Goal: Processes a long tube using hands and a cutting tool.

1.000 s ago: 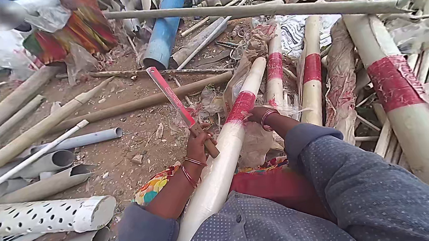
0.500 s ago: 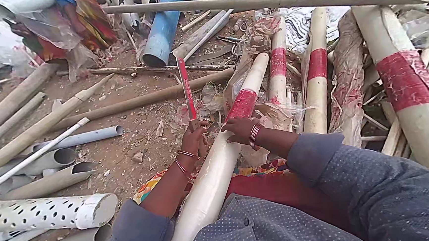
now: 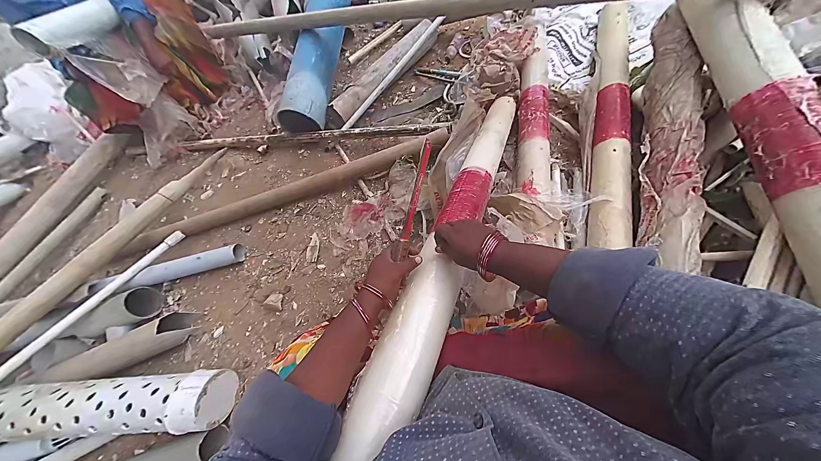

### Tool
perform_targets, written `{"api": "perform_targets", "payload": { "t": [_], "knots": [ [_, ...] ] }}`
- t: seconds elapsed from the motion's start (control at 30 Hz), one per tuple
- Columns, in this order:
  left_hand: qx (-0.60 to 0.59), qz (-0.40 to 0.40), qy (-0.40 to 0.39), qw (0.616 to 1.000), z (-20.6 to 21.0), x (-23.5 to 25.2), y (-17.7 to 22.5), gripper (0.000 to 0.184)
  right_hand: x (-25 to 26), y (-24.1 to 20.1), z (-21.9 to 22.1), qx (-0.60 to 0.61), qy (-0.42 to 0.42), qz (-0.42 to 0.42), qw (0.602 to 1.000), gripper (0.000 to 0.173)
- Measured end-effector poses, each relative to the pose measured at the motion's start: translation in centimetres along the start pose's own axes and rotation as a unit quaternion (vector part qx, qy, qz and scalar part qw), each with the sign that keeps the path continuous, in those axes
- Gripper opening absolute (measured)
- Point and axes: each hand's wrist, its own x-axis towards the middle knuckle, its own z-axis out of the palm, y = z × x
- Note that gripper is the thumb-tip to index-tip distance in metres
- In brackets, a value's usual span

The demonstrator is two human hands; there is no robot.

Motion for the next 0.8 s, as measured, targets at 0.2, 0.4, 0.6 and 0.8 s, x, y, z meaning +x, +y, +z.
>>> {"api": "perform_targets", "payload": {
  "t": [0.2, 0.4, 0.6, 0.8],
  "knots": [
    [0.016, 0.012, -0.012, 1.0, 0.0, -0.1, 0.3, 0.027, -0.6, -1.0, -0.5, 0.001, -0.066, 0.036, 0.997, 0.038],
    [0.017, 0.028, -0.013, 0.999, 0.2, 0.3, 0.0, 0.027, -0.7, -1.3, -0.6, -0.053, -0.039, 0.021, 0.998, 0.035],
    [0.062, 0.035, -0.046, 0.996, 0.2, 0.3, 0.1, 0.031, -1.0, -1.9, -1.2, -0.031, -0.039, 0.048, 0.998, 0.034],
    [0.15, 0.08, -0.06, 0.984, 0.1, -0.3, 1.4, 0.037, -1.6, -2.6, -2.6, 0.016, -0.085, 0.055, 0.995, 0.039]
  ]
}}
